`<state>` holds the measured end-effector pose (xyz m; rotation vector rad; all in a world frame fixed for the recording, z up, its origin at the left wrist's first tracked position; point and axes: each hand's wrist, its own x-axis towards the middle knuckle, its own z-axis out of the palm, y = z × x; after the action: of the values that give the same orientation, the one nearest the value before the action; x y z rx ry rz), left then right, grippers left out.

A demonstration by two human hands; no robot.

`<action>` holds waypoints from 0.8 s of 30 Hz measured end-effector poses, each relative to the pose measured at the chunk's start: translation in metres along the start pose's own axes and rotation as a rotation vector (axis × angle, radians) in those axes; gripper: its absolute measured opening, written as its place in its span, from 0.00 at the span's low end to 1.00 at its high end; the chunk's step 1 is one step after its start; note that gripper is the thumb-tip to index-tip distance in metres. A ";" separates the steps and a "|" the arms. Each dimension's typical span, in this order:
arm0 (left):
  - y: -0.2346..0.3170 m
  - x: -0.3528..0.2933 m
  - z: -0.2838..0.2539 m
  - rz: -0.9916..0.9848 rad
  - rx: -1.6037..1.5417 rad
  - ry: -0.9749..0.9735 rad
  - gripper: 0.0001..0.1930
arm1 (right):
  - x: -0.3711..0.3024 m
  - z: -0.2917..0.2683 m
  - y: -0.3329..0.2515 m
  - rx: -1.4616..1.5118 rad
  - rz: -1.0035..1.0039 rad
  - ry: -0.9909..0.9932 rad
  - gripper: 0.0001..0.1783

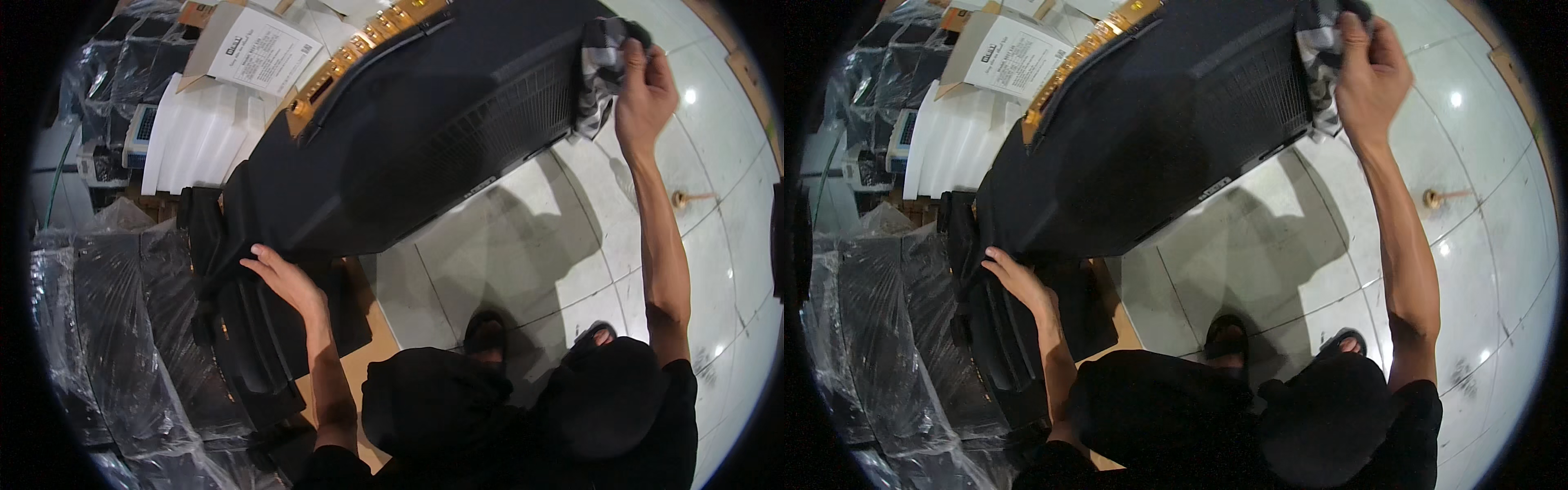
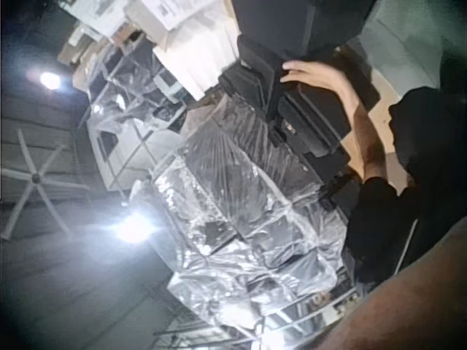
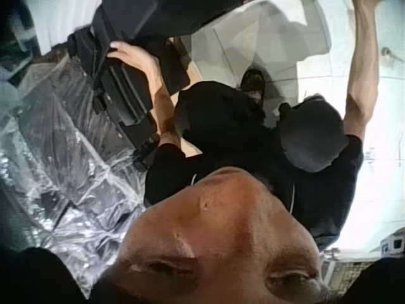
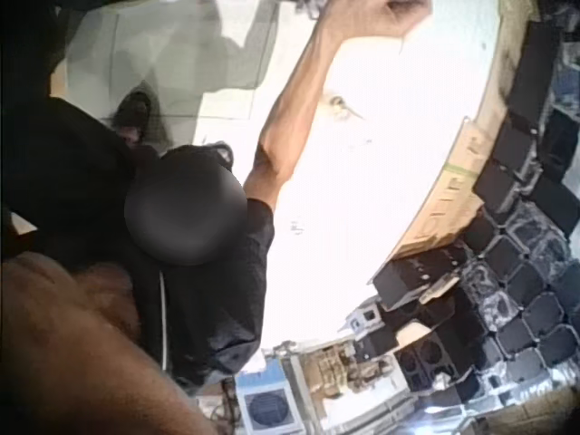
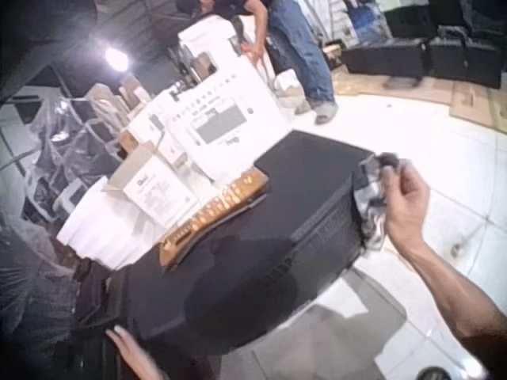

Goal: The person walks through a cluttered room and sits on the floor. They use a cloth and a liquid from a bottle to wipe the surface of a black speaker, focusing on the grille and edges.

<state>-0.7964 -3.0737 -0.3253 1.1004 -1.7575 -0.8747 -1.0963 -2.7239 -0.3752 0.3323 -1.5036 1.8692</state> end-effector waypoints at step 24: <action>0.112 0.067 0.192 1.129 0.350 -0.328 0.30 | -0.249 -0.023 -0.043 0.001 0.895 -0.241 0.13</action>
<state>-1.0238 -3.0726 -0.2804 0.0119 -2.4106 -0.0273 -0.8836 -2.7890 -0.4975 -0.1705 -2.0176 2.5686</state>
